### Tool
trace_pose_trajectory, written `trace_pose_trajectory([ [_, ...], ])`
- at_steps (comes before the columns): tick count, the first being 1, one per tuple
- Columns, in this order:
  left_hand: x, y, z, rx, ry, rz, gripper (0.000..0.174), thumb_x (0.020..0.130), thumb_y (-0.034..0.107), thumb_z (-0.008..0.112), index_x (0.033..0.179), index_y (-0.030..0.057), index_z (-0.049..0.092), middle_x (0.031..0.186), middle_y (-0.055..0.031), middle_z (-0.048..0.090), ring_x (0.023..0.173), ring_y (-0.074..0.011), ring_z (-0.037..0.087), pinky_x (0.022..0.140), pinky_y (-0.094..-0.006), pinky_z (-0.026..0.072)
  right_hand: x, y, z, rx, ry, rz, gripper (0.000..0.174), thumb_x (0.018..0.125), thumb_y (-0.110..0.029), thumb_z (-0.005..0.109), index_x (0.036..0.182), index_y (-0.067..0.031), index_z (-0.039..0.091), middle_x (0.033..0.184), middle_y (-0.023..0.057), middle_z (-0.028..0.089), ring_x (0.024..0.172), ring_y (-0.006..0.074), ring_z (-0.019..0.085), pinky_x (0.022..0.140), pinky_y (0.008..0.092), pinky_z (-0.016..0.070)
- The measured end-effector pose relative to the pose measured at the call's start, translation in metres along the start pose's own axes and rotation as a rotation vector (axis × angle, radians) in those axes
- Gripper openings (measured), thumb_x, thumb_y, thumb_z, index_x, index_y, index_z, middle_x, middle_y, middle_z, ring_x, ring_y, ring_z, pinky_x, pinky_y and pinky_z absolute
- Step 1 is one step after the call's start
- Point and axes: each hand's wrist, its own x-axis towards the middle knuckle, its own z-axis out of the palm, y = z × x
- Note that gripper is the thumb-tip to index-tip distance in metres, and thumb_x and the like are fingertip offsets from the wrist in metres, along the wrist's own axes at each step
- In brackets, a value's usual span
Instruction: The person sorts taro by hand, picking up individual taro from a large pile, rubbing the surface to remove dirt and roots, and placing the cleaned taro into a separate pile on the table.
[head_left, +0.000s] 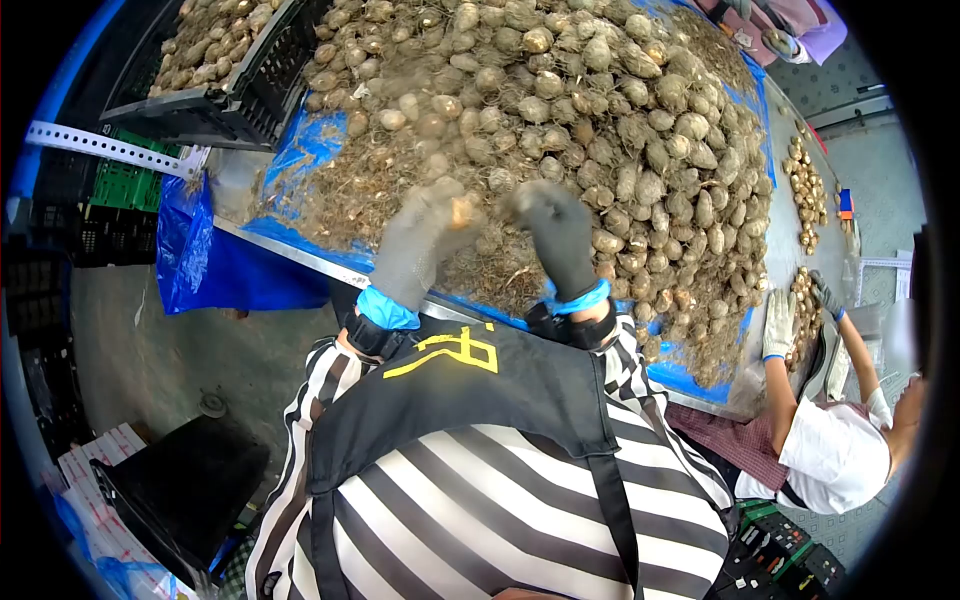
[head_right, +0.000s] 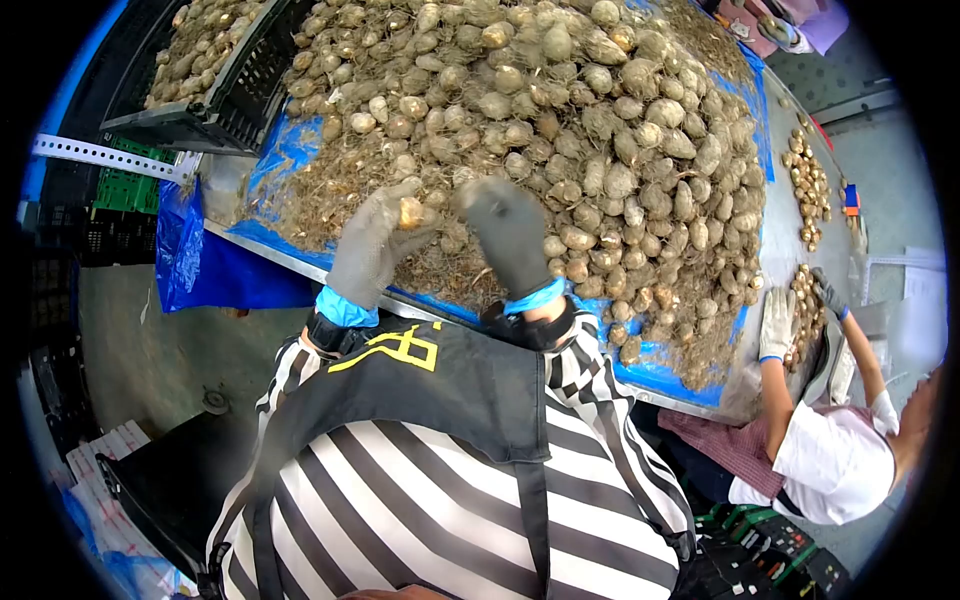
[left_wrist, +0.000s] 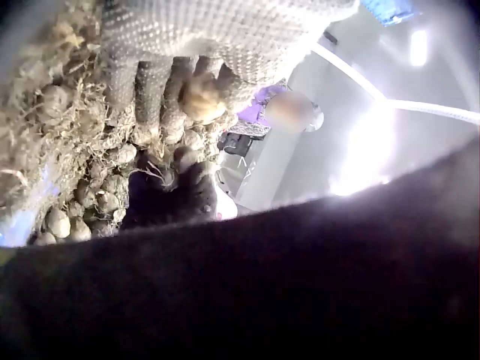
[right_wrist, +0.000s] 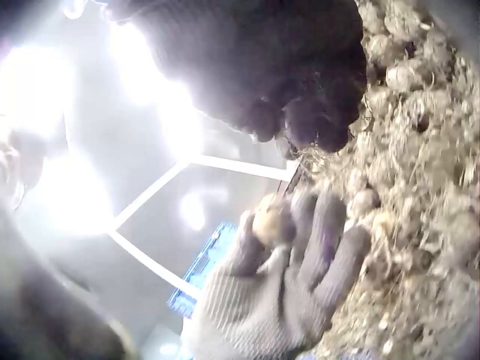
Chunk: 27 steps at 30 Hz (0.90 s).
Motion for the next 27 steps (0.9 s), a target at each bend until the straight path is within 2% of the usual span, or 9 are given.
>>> trace_pose_trajectory([
  [3,0.003,-0.002,-0.003,-0.130,-0.021,-0.052,0.048,0.103,0.034,0.047,0.137,0.0007,0.045,0.121,-0.0171,0.062,0.111,-0.0282,0.063,0.092,-0.0431,0.0529,0.009,-0.009,-0.029,-0.341,-0.108,0.272,0.033,0.092,-0.032,0.059,0.094,-0.0022,0.073,0.084,0.0114,0.072,0.072,0.0196,0.067,0.065,0.0326,0.0518],
  [8,-0.001,0.005,0.006,-0.023,0.010,-0.065,0.049,0.103,0.036,0.046,0.137,0.0008,0.046,0.124,-0.0168,0.061,0.108,-0.0264,0.063,0.091,-0.0419,0.0532,-0.012,-0.017,-0.001,-0.242,-0.219,-0.159,0.031,0.089,-0.034,0.061,0.092,-0.0052,0.073,0.082,0.0122,0.071,0.073,0.0256,0.069,0.066,0.0369,0.0522],
  [12,-0.003,0.010,0.008,0.231,0.028,0.039,0.034,0.099,0.018,0.051,0.129,0.0019,0.055,0.119,-0.0123,0.062,0.099,-0.0206,0.066,0.087,-0.0340,0.0542,-0.014,-0.015,0.017,-0.303,-0.313,-0.007,0.023,0.085,-0.028,0.066,0.083,-0.0047,0.069,0.077,0.0150,0.067,0.072,0.0270,0.068,0.066,0.0387,0.0512],
  [14,-0.002,0.011,-0.001,0.520,0.008,0.171,0.032,0.098,0.015,0.054,0.127,0.0024,0.056,0.117,-0.0116,0.063,0.099,-0.0194,0.065,0.085,-0.0324,0.0543,-0.017,-0.013,0.019,-0.183,-0.458,-0.048,0.022,0.085,-0.027,0.067,0.083,-0.0053,0.070,0.075,0.0136,0.067,0.071,0.0264,0.067,0.065,0.0376,0.0511],
  [18,-0.004,0.028,-0.004,0.228,0.158,0.086,0.038,0.097,0.022,0.058,0.127,-0.0007,0.053,0.120,-0.0178,0.061,0.107,-0.0250,0.064,0.084,-0.0336,0.0570,-0.025,-0.032,0.014,0.046,-0.936,0.059,0.024,0.084,-0.030,0.068,0.082,-0.0060,0.070,0.074,0.0113,0.067,0.070,0.0250,0.066,0.065,0.0360,0.0507],
  [21,-0.008,0.029,-0.041,-0.050,0.070,0.119,0.041,0.096,0.025,0.058,0.126,-0.0021,0.052,0.119,-0.0175,0.061,0.110,-0.0268,0.063,0.084,-0.0343,0.0575,-0.012,-0.023,0.001,-0.349,-0.737,0.149,0.023,0.084,-0.030,0.069,0.082,-0.0069,0.071,0.076,0.0101,0.068,0.072,0.0261,0.066,0.068,0.0362,0.0513],
  [22,-0.012,0.030,-0.044,-0.085,0.122,0.150,0.043,0.096,0.027,0.058,0.127,-0.0020,0.052,0.111,-0.0147,0.061,0.100,-0.0240,0.064,0.075,-0.0299,0.0561,-0.008,-0.011,0.000,-0.585,-0.609,0.072,0.022,0.083,-0.030,0.069,0.089,-0.0084,0.071,0.084,0.0102,0.068,0.077,0.0275,0.066,0.073,0.0372,0.0521],
  [25,-0.014,0.022,-0.066,-0.199,0.184,0.079,0.043,0.095,0.021,0.057,0.132,-0.0005,0.050,0.100,-0.0108,0.057,0.082,-0.0178,0.058,0.062,-0.0250,0.0472,0.007,0.010,0.004,-0.564,-0.279,-0.099,0.024,0.083,-0.028,0.067,0.100,-0.0109,0.070,0.092,0.0113,0.067,0.083,0.0298,0.066,0.076,0.0394,0.0522],
  [27,-0.014,0.016,-0.072,-0.188,0.211,0.049,0.044,0.093,0.016,0.056,0.134,-0.0002,0.049,0.099,-0.0103,0.057,0.076,-0.0159,0.056,0.058,-0.0237,0.0451,0.018,0.012,0.017,-0.542,-0.273,-0.146,0.027,0.083,-0.026,0.067,0.106,-0.0116,0.068,0.096,0.0123,0.066,0.086,0.0305,0.066,0.076,0.0405,0.0522],
])
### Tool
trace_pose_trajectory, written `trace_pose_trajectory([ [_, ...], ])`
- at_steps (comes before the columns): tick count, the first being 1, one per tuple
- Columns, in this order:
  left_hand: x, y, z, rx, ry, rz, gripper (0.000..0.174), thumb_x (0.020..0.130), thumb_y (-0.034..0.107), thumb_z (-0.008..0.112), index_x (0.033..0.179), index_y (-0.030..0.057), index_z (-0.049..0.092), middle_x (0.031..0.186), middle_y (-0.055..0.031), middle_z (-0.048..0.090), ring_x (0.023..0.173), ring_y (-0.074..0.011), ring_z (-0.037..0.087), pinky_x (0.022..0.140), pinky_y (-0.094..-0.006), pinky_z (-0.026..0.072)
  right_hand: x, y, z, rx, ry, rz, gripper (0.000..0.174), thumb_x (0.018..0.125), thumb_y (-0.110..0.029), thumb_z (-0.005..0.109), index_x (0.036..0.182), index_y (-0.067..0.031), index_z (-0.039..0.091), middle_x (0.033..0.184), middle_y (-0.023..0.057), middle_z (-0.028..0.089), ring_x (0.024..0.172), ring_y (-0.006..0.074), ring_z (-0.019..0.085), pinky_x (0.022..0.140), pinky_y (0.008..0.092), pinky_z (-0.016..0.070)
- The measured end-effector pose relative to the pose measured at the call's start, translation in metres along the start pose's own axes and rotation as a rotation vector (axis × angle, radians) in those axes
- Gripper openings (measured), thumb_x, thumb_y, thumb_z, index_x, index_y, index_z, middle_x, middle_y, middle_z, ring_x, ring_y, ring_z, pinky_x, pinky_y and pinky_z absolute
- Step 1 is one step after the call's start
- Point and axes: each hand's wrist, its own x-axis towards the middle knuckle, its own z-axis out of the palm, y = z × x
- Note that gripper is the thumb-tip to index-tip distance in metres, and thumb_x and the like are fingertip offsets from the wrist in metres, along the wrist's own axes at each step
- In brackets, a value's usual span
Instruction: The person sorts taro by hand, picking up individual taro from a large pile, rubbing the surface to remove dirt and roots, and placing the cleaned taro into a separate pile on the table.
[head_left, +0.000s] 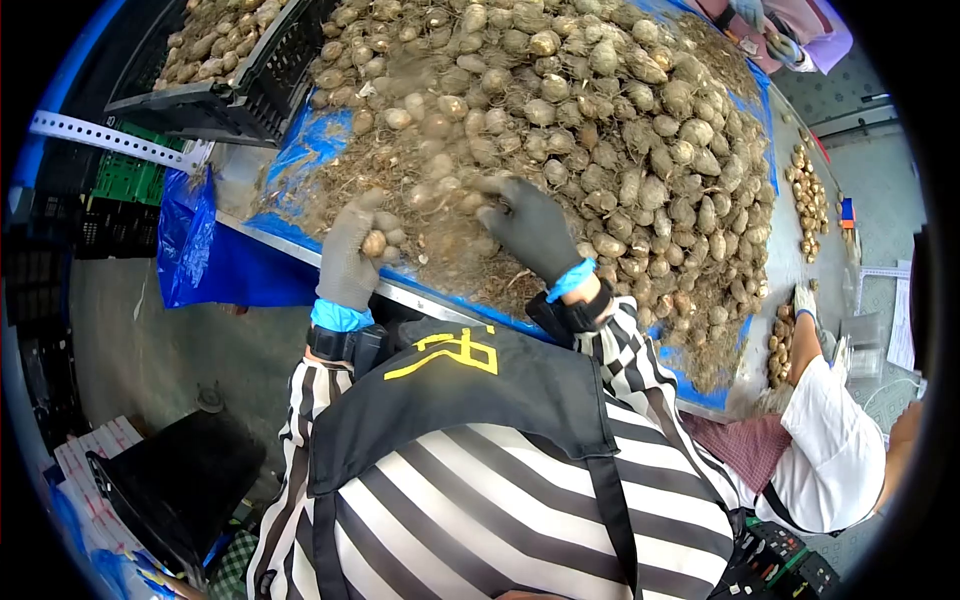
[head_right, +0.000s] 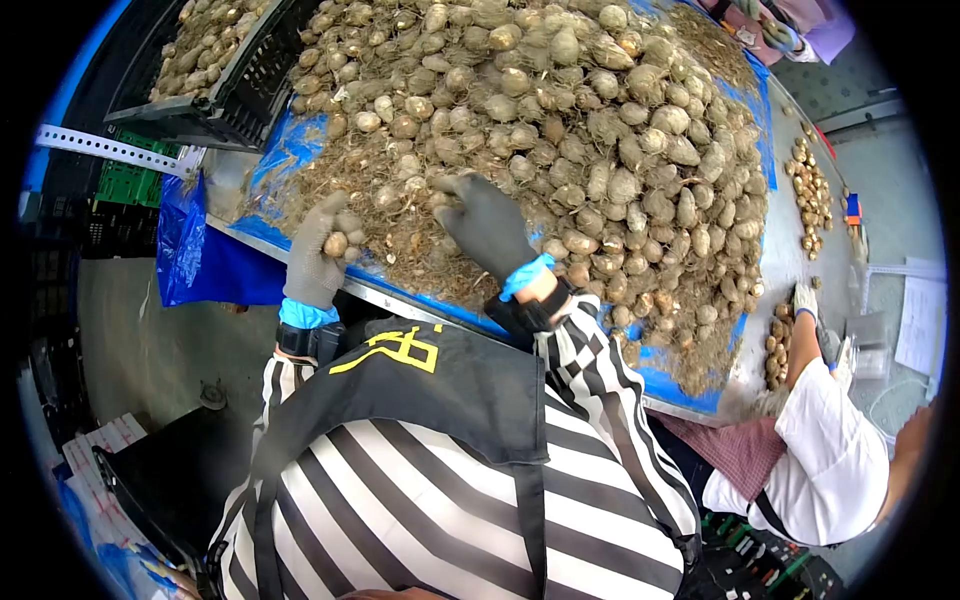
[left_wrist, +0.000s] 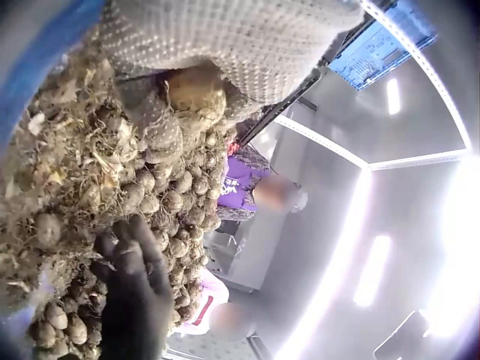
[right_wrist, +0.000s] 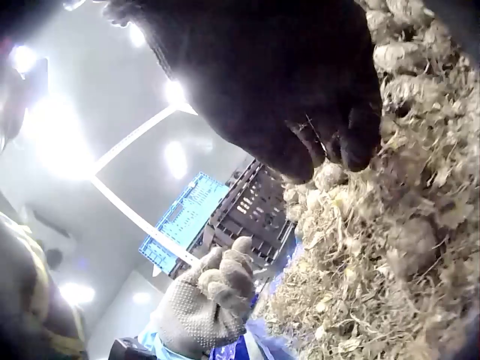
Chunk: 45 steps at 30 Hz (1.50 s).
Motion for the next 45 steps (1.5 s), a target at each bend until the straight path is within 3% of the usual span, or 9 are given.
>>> trace_pose_trajectory([
  [7,-0.004,-0.009,-0.002,0.086,0.140,0.034,0.056,0.075,-0.008,0.046,0.131,-0.0069,0.047,0.115,-0.0196,0.057,0.070,-0.0176,0.061,0.057,-0.0261,0.0490,0.037,-0.017,0.064,-0.228,-0.104,-0.198,0.028,0.078,-0.022,0.072,0.098,-0.0043,0.065,0.094,0.0148,0.066,0.084,0.0322,0.067,0.073,0.0442,0.0532],
  [12,-0.007,-0.013,-0.017,0.113,0.128,0.054,0.049,0.083,-0.004,0.047,0.132,-0.0058,0.048,0.108,-0.0175,0.061,0.065,-0.0142,0.056,0.054,-0.0263,0.0465,0.048,-0.033,0.060,-0.303,-0.256,-0.036,0.031,0.072,-0.018,0.074,0.096,-0.0017,0.061,0.094,0.0164,0.065,0.085,0.0336,0.067,0.072,0.0455,0.0537],
  [17,-0.014,-0.009,0.007,0.364,0.092,0.046,0.042,0.093,0.007,0.052,0.134,-0.0051,0.048,0.094,-0.0132,0.064,0.061,-0.0112,0.055,0.051,-0.0249,0.0447,0.024,-0.019,0.031,0.013,-0.135,-0.127,0.044,0.077,-0.023,0.073,0.120,-0.0189,0.064,0.111,0.0139,0.063,0.094,0.0312,0.065,0.080,0.0405,0.0521],
  [20,-0.016,-0.007,0.031,0.419,-0.004,0.015,0.043,0.095,0.012,0.053,0.136,-0.0036,0.049,0.082,-0.0087,0.064,0.058,-0.0101,0.054,0.051,-0.0234,0.0435,0.013,-0.039,0.000,0.201,-0.331,0.135,0.049,0.079,-0.022,0.073,0.127,-0.0187,0.062,0.110,0.0145,0.066,0.094,0.0319,0.065,0.082,0.0388,0.0516],
  [23,-0.016,-0.006,0.040,0.463,-0.158,-0.032,0.044,0.097,0.018,0.053,0.136,0.0001,0.051,0.066,-0.0033,0.060,0.056,-0.0096,0.053,0.052,-0.0217,0.0420,-0.006,-0.024,0.005,0.341,-0.283,0.034,0.056,0.080,-0.018,0.073,0.134,-0.0197,0.058,0.110,0.0166,0.067,0.096,0.0312,0.065,0.083,0.0381,0.0518],
  [25,-0.012,-0.002,0.040,0.543,-0.229,-0.128,0.045,0.096,0.018,0.054,0.137,0.0008,0.050,0.072,-0.0034,0.061,0.058,-0.0093,0.054,0.052,-0.0217,0.0420,-0.012,-0.027,-0.002,0.348,-0.295,-0.006,0.059,0.081,-0.015,0.071,0.137,-0.0200,0.055,0.112,0.0178,0.066,0.097,0.0292,0.065,0.084,0.0370,0.0518],
  [32,-0.019,0.002,0.064,0.419,-0.255,-0.151,0.051,0.092,0.024,0.066,0.136,0.0036,0.052,0.087,-0.0009,0.062,0.068,-0.0076,0.056,0.058,-0.0211,0.0457,-0.032,-0.033,-0.005,0.478,-0.011,0.082,0.043,0.078,-0.010,0.072,0.121,-0.0072,0.066,0.097,0.0155,0.069,0.081,0.0223,0.067,0.076,0.0325,0.0536],
  [40,-0.020,-0.006,0.072,0.509,-0.299,-0.129,0.048,0.093,0.012,0.060,0.138,0.0047,0.048,0.093,-0.0030,0.064,0.070,-0.0084,0.058,0.055,-0.0202,0.0471,-0.046,-0.033,-0.004,0.340,0.234,0.020,0.017,0.080,-0.009,0.070,0.096,-0.0060,0.072,0.089,0.0131,0.069,0.079,0.0250,0.068,0.070,0.0333,0.0529],
  [45,-0.017,-0.009,0.077,0.468,-0.220,-0.004,0.047,0.092,0.011,0.061,0.137,0.0041,0.047,0.093,-0.0041,0.064,0.070,-0.0085,0.059,0.055,-0.0201,0.0475,-0.057,-0.028,-0.017,0.187,-0.049,-0.145,0.011,0.081,-0.010,0.067,0.092,-0.0083,0.068,0.087,0.0104,0.067,0.079,0.0298,0.066,0.071,0.0373,0.0528],
])
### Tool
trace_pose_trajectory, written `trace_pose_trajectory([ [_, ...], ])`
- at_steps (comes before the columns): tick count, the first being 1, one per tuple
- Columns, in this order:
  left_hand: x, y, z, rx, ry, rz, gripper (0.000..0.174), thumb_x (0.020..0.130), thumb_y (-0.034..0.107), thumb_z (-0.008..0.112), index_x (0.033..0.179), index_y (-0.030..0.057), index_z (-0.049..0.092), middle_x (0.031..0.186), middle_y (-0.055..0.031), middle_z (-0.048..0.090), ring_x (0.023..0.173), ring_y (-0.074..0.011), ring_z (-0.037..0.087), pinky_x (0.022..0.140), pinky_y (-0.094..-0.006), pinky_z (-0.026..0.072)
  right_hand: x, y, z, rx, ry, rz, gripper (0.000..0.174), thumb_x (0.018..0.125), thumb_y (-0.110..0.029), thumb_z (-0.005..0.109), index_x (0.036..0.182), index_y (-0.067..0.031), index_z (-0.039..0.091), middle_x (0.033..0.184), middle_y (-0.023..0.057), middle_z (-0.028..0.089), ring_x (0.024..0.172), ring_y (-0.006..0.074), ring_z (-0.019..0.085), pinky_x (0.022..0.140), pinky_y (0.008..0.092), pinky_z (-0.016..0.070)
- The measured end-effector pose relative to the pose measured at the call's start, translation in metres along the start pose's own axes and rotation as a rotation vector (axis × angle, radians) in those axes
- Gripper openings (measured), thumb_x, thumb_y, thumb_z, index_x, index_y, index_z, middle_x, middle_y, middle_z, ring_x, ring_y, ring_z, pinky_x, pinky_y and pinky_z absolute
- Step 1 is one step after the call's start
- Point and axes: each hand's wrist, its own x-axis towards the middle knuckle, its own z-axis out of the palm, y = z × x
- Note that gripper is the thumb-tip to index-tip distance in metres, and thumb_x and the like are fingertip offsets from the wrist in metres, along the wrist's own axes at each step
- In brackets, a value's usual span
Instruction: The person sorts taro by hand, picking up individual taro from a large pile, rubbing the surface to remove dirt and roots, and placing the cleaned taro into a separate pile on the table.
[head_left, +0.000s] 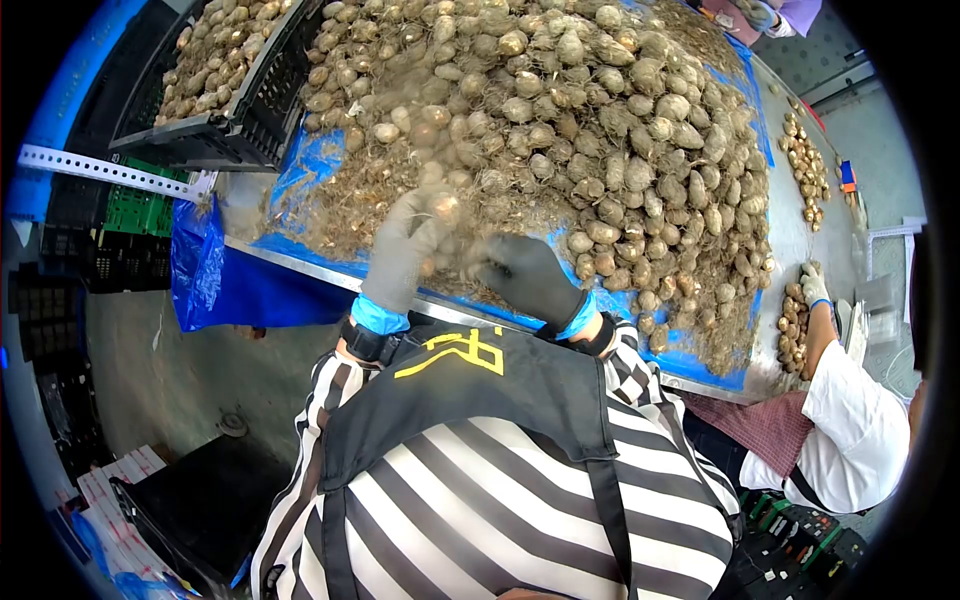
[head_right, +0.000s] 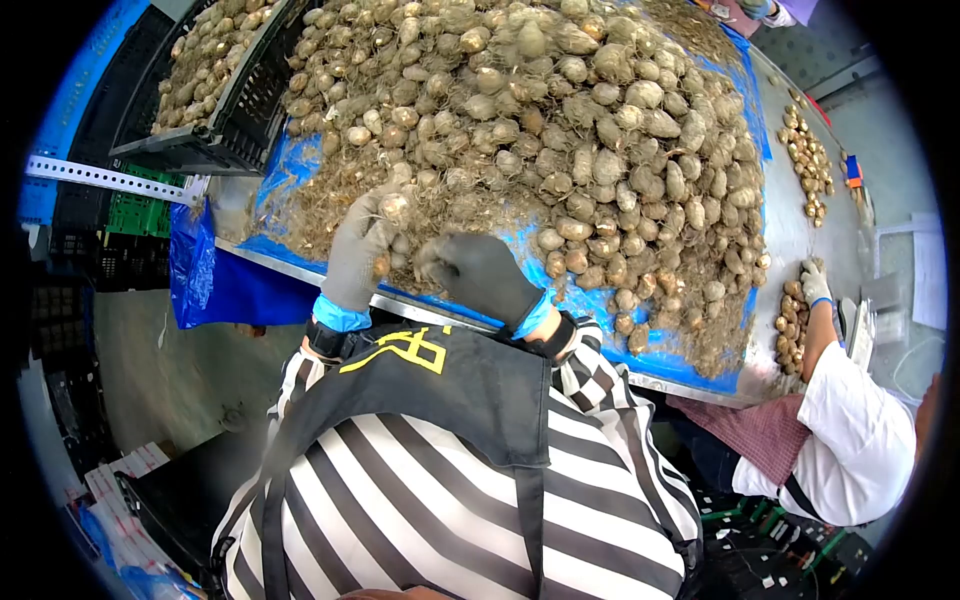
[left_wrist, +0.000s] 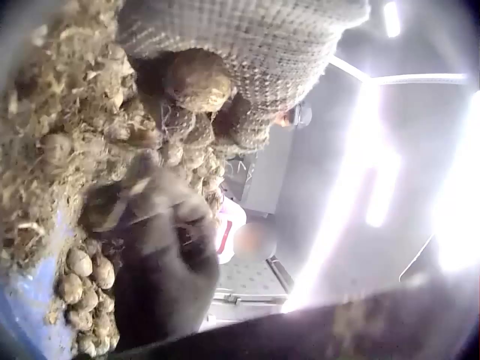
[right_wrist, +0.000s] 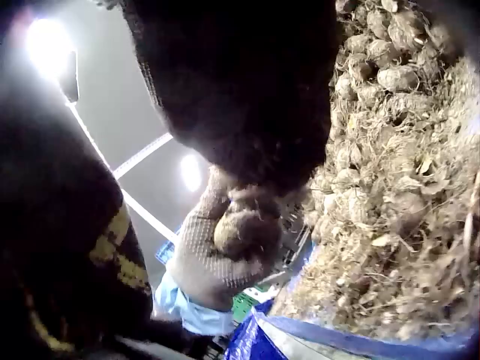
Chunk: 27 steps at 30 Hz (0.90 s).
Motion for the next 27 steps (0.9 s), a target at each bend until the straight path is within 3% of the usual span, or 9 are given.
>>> trace_pose_trajectory([
  [1,0.001,0.001,-0.005,0.017,-0.003,0.017,0.048,0.092,0.011,0.061,0.137,0.0040,0.047,0.095,-0.0045,0.064,0.070,-0.0085,0.059,0.055,-0.0200,0.0476,-0.004,0.005,-0.001,-0.058,-0.098,-0.025,0.010,0.082,-0.010,0.066,0.092,-0.0085,0.067,0.087,0.0104,0.067,0.079,0.0304,0.066,0.071,0.0383,0.0527],
  [6,-0.004,0.012,0.007,0.041,-0.041,0.027,0.055,0.085,0.004,0.063,0.137,0.0038,0.047,0.107,-0.0063,0.063,0.074,-0.0087,0.061,0.059,-0.0206,0.0486,-0.002,0.008,-0.017,0.041,0.179,0.216,0.027,0.085,-0.019,0.065,0.109,-0.0080,0.070,0.096,0.0151,0.068,0.087,0.0301,0.067,0.077,0.0365,0.0525],
  [9,-0.003,0.014,0.014,0.129,-0.057,0.115,0.060,0.079,-0.001,0.066,0.137,0.0048,0.050,0.115,-0.0062,0.061,0.087,-0.0089,0.062,0.072,-0.0219,0.0512,0.007,-0.015,-0.024,0.316,0.176,0.234,0.025,0.085,-0.020,0.066,0.104,-0.0055,0.071,0.097,0.0161,0.069,0.087,0.0262,0.068,0.077,0.0341,0.0523],
  [11,0.001,0.008,0.015,0.300,-0.028,0.282,0.061,0.077,0.000,0.069,0.135,0.0055,0.053,0.118,-0.0047,0.060,0.094,-0.0106,0.063,0.079,-0.0238,0.0524,0.010,-0.014,-0.015,0.222,0.236,0.199,0.023,0.083,-0.021,0.068,0.100,-0.0051,0.073,0.096,0.0146,0.070,0.084,0.0240,0.068,0.075,0.0325,0.0524],
  [14,-0.003,0.018,0.012,0.436,-0.077,0.230,0.059,0.074,0.000,0.071,0.132,0.0065,0.057,0.120,-0.0027,0.060,0.101,-0.0128,0.063,0.087,-0.0262,0.0517,0.011,-0.008,-0.005,0.186,0.282,0.197,0.021,0.081,-0.021,0.069,0.096,-0.0054,0.071,0.091,0.0129,0.070,0.078,0.0250,0.067,0.072,0.0332,0.0527],
  [19,0.002,0.010,0.006,0.360,-0.051,0.175,0.058,0.075,0.001,0.072,0.131,0.0078,0.059,0.115,-0.0025,0.060,0.095,-0.0093,0.061,0.083,-0.0241,0.0513,0.008,-0.007,-0.024,0.170,-0.034,0.145,0.018,0.078,-0.021,0.070,0.087,-0.0063,0.068,0.084,0.0122,0.068,0.074,0.0270,0.067,0.068,0.0352,0.0531],
  [22,0.002,0.013,0.009,0.157,-0.044,0.075,0.059,0.076,0.001,0.068,0.134,0.0039,0.055,0.111,-0.0046,0.062,0.092,-0.0094,0.061,0.076,-0.0228,0.0518,-0.001,0.004,-0.031,-0.118,-0.200,0.128,0.018,0.080,-0.020,0.069,0.092,-0.0071,0.069,0.085,0.0123,0.068,0.076,0.0269,0.067,0.070,0.0347,0.0532],
  [25,-0.002,0.019,0.012,0.134,-0.068,0.003,0.060,0.077,0.000,0.065,0.135,0.0019,0.052,0.108,-0.0048,0.063,0.088,-0.0090,0.062,0.069,-0.0216,0.0511,0.004,0.004,-0.035,0.027,0.003,0.266,0.020,0.082,-0.019,0.068,0.097,-0.0081,0.072,0.087,0.0124,0.069,0.078,0.0268,0.067,0.071,0.0346,0.0531],
  [27,-0.002,0.016,0.011,0.197,-0.087,0.044,0.059,0.077,0.000,0.064,0.135,0.0021,0.052,0.105,-0.0038,0.063,0.084,-0.0089,0.061,0.065,-0.0214,0.0504,0.011,-0.007,-0.031,0.165,0.189,0.219,0.020,0.083,-0.019,0.068,0.099,-0.0084,0.073,0.087,0.0124,0.070,0.077,0.0268,0.067,0.071,0.0347,0.0530],
])
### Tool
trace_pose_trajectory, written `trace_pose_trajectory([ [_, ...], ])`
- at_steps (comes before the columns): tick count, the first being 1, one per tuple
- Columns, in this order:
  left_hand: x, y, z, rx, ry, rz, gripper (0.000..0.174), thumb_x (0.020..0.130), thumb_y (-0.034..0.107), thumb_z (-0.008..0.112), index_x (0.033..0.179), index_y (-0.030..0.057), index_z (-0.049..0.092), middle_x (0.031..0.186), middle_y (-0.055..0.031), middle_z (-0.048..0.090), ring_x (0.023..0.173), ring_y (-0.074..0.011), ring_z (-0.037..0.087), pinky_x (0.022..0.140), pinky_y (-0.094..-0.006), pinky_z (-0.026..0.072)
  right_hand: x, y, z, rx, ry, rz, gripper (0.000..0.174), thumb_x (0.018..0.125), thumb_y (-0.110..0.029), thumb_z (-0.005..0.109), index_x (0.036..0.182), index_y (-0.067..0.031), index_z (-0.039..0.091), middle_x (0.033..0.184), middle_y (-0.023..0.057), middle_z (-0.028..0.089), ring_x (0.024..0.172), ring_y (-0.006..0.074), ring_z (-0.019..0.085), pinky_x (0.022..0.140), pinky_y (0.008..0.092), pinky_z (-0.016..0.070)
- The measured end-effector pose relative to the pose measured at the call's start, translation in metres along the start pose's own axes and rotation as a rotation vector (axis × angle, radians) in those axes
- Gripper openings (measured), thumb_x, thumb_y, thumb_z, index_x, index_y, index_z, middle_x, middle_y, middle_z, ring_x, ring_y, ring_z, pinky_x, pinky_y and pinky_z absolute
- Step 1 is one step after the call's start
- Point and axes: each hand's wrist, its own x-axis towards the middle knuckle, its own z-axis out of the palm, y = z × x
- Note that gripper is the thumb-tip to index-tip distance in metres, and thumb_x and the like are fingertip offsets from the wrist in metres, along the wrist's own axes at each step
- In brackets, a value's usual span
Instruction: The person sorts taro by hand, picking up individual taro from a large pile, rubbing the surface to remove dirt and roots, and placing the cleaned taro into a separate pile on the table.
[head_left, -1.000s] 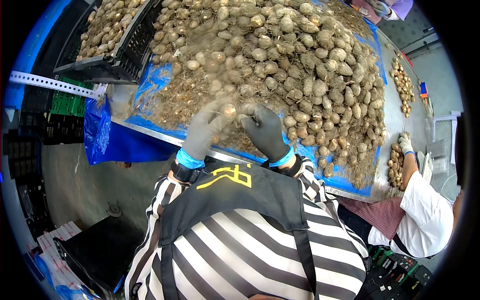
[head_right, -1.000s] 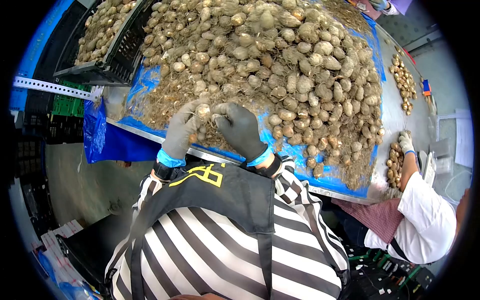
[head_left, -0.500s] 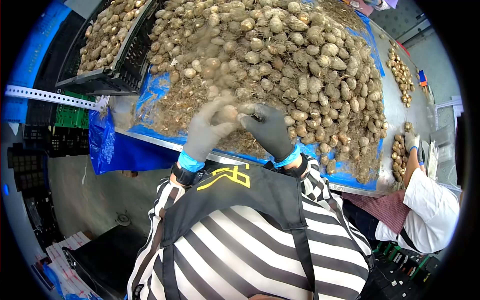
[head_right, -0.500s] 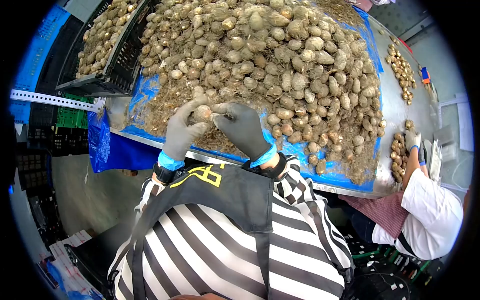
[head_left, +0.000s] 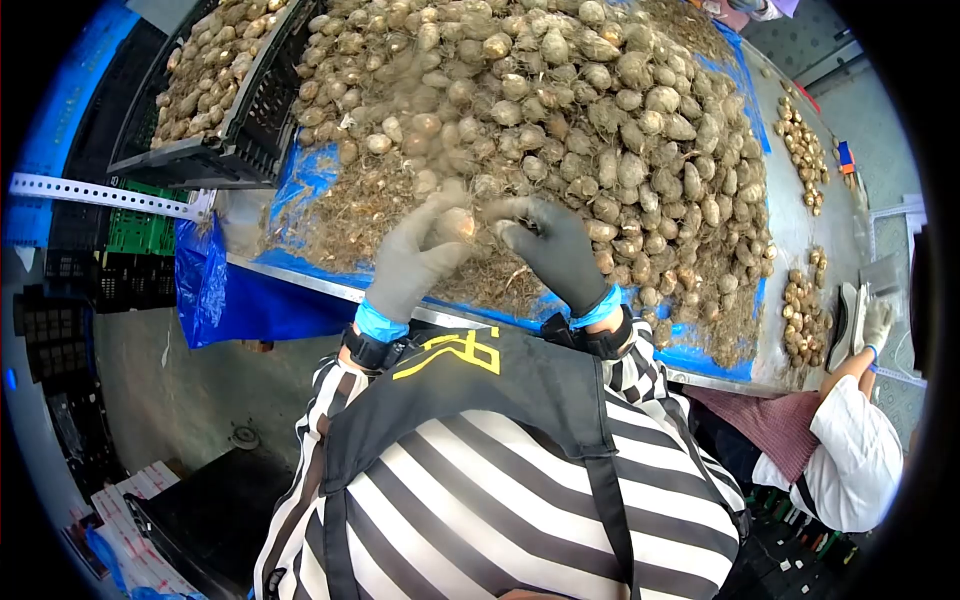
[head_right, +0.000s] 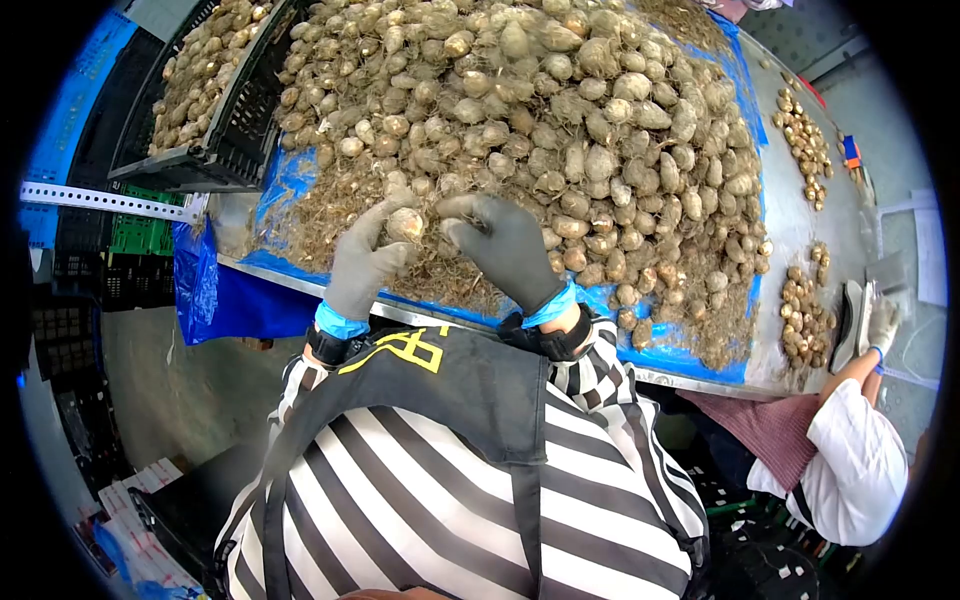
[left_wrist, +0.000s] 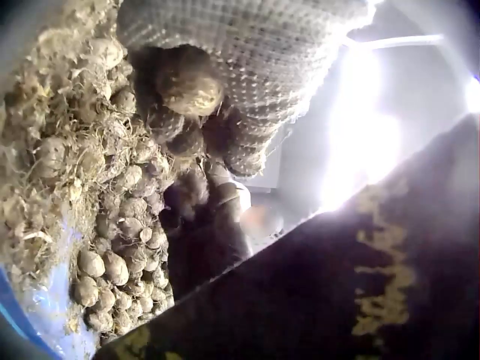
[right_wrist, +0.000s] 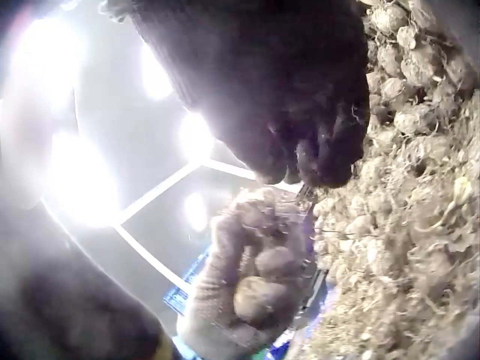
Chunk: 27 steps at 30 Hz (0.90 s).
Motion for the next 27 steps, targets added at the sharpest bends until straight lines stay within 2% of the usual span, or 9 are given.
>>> trace_pose_trajectory([
  [2,0.005,-0.009,0.000,0.071,-0.011,0.123,0.057,0.078,0.000,0.063,0.134,0.0024,0.052,0.103,-0.0030,0.063,0.080,-0.0094,0.061,0.063,-0.0215,0.0501,0.001,-0.003,0.008,0.050,0.075,-0.060,0.022,0.083,-0.019,0.068,0.101,-0.0088,0.073,0.088,0.0124,0.070,0.076,0.0269,0.067,0.070,0.0347,0.0528],
  [4,0.004,-0.004,0.001,0.092,0.012,0.079,0.056,0.077,0.001,0.067,0.131,0.0046,0.055,0.106,-0.0019,0.061,0.083,-0.0075,0.060,0.068,-0.0214,0.0504,0.002,0.003,0.016,-0.007,0.055,-0.136,0.024,0.082,-0.019,0.068,0.103,-0.0092,0.073,0.088,0.0126,0.070,0.075,0.0272,0.067,0.069,0.0346,0.0525],
  [8,0.004,-0.005,0.001,-0.057,0.091,0.052,0.054,0.076,0.001,0.071,0.128,0.0017,0.055,0.109,-0.0028,0.061,0.086,-0.0083,0.060,0.071,-0.0230,0.0520,-0.002,-0.011,0.024,-0.049,-0.008,-0.011,0.017,0.082,-0.020,0.068,0.095,-0.0084,0.071,0.084,0.0132,0.068,0.074,0.0288,0.065,0.066,0.0367,0.0512],
  [11,0.004,-0.007,-0.010,-0.236,0.130,-0.025,0.056,0.076,0.001,0.072,0.129,0.0006,0.053,0.116,-0.0048,0.060,0.094,-0.0105,0.061,0.078,-0.0255,0.0528,-0.008,0.003,0.022,-0.163,-0.278,-0.118,0.017,0.085,-0.024,0.066,0.088,-0.0074,0.068,0.080,0.0127,0.066,0.074,0.0293,0.065,0.066,0.0377,0.0507],
  [14,0.005,0.000,-0.011,-0.105,0.146,-0.057,0.059,0.074,0.001,0.074,0.129,0.0014,0.053,0.119,-0.0056,0.059,0.101,-0.0119,0.060,0.084,-0.0279,0.0524,-0.009,0.022,0.014,-0.103,-0.278,-0.118,0.021,0.088,-0.028,0.063,0.089,-0.0071,0.066,0.080,0.0136,0.065,0.075,0.0319,0.064,0.067,0.0389,0.0501],
  [17,0.003,-0.004,-0.003,-0.089,0.085,0.147,0.062,0.072,0.001,0.075,0.129,0.0020,0.053,0.119,-0.0050,0.059,0.103,-0.0117,0.059,0.086,-0.0278,0.0512,0.000,0.010,0.006,0.053,-0.201,-0.013,0.024,0.089,-0.030,0.061,0.090,-0.0065,0.066,0.081,0.0151,0.065,0.076,0.0342,0.063,0.067,0.0403,0.0492],
  [23,0.003,-0.003,-0.007,0.150,-0.001,0.175,0.057,0.070,0.000,0.073,0.125,0.0029,0.057,0.116,-0.0048,0.059,0.101,-0.0123,0.058,0.084,-0.0266,0.0513,0.006,0.004,0.019,-0.023,-0.170,-0.126,0.024,0.088,-0.029,0.062,0.088,-0.0052,0.066,0.080,0.0163,0.063,0.074,0.0361,0.061,0.065,0.0424,0.0474],
  [26,-0.004,0.008,-0.012,-0.117,-0.060,-0.064,0.047,0.079,0.003,0.071,0.124,0.0036,0.058,0.108,-0.0044,0.061,0.089,-0.0100,0.059,0.073,-0.0240,0.0510,0.005,0.002,0.019,-0.045,-0.177,-0.067,0.022,0.087,-0.027,0.063,0.087,-0.0052,0.065,0.080,0.0158,0.063,0.073,0.0360,0.061,0.064,0.0430,0.0475],
  [27,-0.004,0.007,-0.012,-0.110,-0.044,-0.081,0.046,0.082,0.008,0.070,0.125,0.0032,0.057,0.108,-0.0045,0.062,0.084,-0.0089,0.059,0.068,-0.0227,0.0492,0.004,0.001,0.020,-0.075,-0.174,-0.117,0.021,0.086,-0.026,0.063,0.087,-0.0054,0.065,0.080,0.0156,0.063,0.073,0.0357,0.061,0.064,0.0430,0.0478],
])
